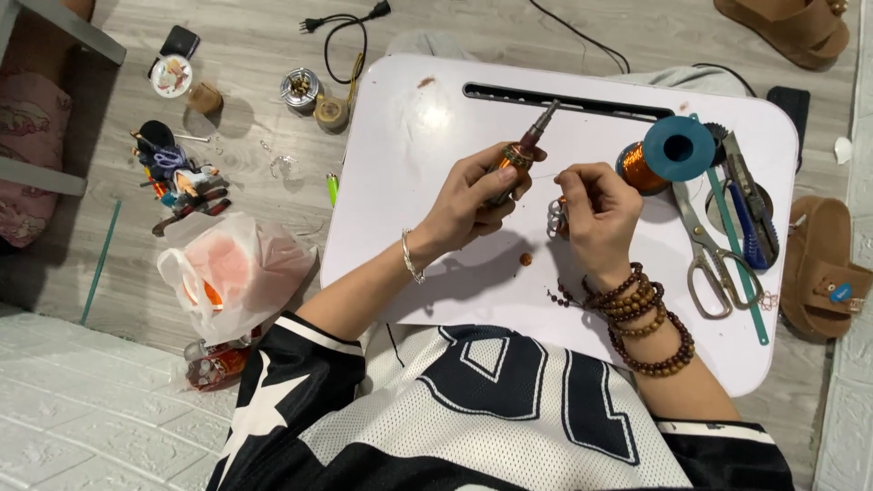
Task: A person uses a small metal tool to adjust and repair the copper windings on an electric motor rotor.
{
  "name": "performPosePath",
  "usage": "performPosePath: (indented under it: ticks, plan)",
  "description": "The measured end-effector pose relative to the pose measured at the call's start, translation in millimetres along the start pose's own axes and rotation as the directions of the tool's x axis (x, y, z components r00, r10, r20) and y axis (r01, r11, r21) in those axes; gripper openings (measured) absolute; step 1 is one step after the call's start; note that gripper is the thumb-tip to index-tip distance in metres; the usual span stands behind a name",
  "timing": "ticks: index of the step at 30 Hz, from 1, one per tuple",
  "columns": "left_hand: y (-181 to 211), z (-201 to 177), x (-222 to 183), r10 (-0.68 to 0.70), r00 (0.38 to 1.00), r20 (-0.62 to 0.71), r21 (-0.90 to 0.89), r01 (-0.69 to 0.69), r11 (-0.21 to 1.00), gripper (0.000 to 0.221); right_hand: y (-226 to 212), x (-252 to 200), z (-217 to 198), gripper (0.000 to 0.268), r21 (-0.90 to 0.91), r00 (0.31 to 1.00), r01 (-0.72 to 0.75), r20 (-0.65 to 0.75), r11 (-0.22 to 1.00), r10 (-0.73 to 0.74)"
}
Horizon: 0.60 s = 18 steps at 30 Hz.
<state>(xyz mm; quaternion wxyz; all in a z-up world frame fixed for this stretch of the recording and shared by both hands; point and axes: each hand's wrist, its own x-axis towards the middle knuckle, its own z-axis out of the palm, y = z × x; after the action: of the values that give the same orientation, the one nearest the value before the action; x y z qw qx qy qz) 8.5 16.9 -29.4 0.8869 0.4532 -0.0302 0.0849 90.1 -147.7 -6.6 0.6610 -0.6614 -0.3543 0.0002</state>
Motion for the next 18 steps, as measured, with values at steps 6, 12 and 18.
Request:
performPosePath:
  ticks: [6,12,18]
  plan:
    - [7,6,-2,-0.058,0.996,0.071,-0.093,0.065,0.994,0.046,3,-2,1,0.013,-0.024,1.000,-0.017,-0.005,1.000,0.017]
    - [17,10,-5,-0.025,0.998,0.055,-0.027,0.027,0.999,0.047,-2,-2,2,0.014,-0.042,0.999,-0.046,-0.001,0.998,0.046]
    - [1,0,1,0.113,0.993,0.032,0.119,-0.116,0.986,0.041,-4,-2,6,0.015,-0.024,0.999,-0.051,-0.007,0.998,0.050]
